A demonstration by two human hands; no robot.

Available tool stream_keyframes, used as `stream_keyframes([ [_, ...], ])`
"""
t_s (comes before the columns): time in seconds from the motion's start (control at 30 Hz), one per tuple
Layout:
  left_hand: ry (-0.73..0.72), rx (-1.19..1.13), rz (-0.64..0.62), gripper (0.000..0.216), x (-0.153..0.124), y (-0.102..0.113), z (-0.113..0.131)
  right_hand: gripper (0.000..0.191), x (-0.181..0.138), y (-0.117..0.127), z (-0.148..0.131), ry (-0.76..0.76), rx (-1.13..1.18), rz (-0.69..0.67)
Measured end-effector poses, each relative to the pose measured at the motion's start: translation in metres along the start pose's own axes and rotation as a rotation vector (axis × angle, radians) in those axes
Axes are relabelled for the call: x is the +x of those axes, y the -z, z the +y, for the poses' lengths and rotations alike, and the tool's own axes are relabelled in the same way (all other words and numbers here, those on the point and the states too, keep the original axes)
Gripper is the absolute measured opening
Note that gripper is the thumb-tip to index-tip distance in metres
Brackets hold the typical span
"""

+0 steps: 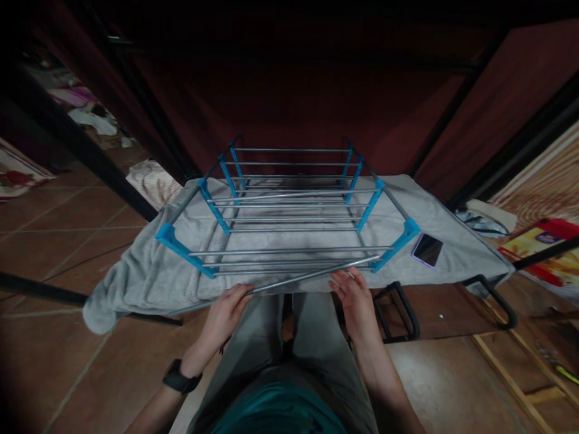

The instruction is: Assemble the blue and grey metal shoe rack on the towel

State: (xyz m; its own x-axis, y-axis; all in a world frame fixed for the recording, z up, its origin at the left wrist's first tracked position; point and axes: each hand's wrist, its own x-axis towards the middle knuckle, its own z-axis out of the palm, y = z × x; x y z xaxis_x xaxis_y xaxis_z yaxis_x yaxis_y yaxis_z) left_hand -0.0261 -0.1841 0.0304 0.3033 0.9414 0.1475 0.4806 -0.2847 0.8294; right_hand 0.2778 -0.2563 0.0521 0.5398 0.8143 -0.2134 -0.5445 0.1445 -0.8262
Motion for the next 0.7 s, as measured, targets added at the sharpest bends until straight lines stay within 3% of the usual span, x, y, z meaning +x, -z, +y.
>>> stream_keyframes([
  [0.2,0.001,0.078,-0.024,0.018,-0.001,0.000,-0.005,0.030,0.005,0.004,-0.008,0.046,0.016,0.052],
  [0.53,0.069,0.004,0.059,0.013,0.004,0.003,-0.015,0.031,0.012,0.021,-0.010,0.088,0.041,0.118],
  [0.7,-0.038,0.351,0.018,0.016,0.003,0.017,-0.024,0.040,0.019,0.040,-0.016,0.148,0.039,0.177],
])
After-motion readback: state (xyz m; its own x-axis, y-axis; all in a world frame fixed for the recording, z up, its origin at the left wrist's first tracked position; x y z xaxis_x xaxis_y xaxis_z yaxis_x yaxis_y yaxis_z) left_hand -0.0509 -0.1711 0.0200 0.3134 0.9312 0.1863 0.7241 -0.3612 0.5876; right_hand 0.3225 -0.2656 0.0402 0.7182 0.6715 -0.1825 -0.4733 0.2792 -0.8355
